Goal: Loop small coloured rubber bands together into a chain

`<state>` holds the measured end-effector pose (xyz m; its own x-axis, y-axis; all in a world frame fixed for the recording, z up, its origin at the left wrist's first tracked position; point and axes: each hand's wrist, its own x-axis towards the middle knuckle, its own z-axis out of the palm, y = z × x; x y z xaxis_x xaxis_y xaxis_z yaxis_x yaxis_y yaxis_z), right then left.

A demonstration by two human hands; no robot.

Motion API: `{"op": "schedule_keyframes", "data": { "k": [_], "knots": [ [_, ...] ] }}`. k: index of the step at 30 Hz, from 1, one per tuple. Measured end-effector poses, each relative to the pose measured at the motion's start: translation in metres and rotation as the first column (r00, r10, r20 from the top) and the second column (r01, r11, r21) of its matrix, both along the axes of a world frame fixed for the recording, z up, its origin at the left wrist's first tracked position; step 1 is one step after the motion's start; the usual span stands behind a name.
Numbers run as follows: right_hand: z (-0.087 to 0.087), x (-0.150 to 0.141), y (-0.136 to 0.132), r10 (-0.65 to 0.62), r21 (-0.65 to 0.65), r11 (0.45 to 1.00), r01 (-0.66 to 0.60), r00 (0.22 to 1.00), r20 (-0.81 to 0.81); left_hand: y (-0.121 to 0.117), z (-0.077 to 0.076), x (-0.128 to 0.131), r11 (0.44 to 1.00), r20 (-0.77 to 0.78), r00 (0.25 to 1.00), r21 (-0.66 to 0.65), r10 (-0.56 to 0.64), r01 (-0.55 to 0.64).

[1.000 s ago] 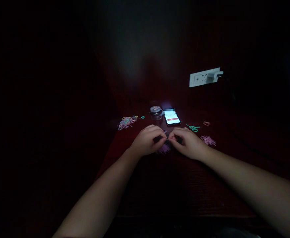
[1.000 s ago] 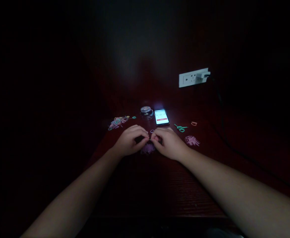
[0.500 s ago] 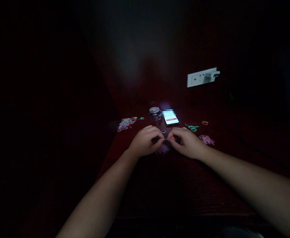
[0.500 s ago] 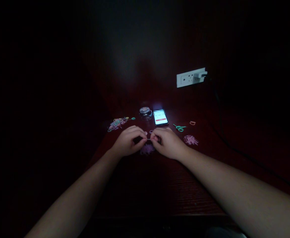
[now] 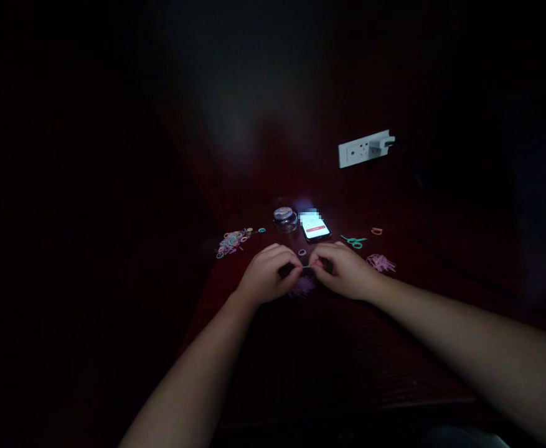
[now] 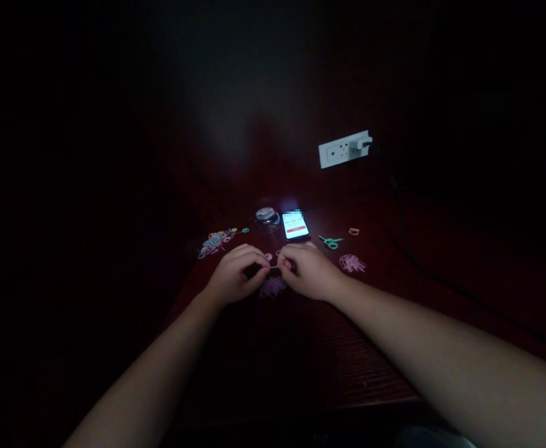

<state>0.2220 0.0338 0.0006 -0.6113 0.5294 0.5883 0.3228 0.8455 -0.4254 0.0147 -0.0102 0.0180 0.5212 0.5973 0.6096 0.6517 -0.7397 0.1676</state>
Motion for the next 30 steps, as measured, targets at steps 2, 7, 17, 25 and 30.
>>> {"op": "schedule_keyframes", "data": {
  "k": [2, 7, 17, 25, 30],
  "knots": [
    [0.0, 0.0, 0.0, 0.005, -0.001, 1.0, -0.005, 1.0, 0.0, 0.0, 0.0, 0.0, 1.0, -0.001, 1.0, 0.002, 0.0, 0.0],
    [0.0, 0.001, 0.0, 0.001, -0.004, 1.0, -0.001, 1.0, 0.007, 0.001, -0.001, 0.0, 1.0, 0.006, 1.0, 0.006, 0.003, -0.003],
    [-0.002, 0.0, 0.002, 0.032, 0.016, 0.999, -0.032, 0.999, -0.01, 0.002, 0.001, -0.002, 1.0, -0.032, 0.999, -0.022, 0.006, -0.007],
    [-0.001, 0.0, 0.002, 0.079, 0.017, 0.997, -0.078, 0.997, -0.02, -0.004, 0.01, -0.049, 0.864, -0.131, 0.979, -0.462, 0.154, -0.198],
    [-0.001, 0.001, 0.001, 0.092, 0.018, 0.996, -0.092, 0.995, -0.028, -0.006, 0.01, -0.079, 0.698, -0.131, 0.959, -0.663, 0.25, -0.272]
  ]
}}
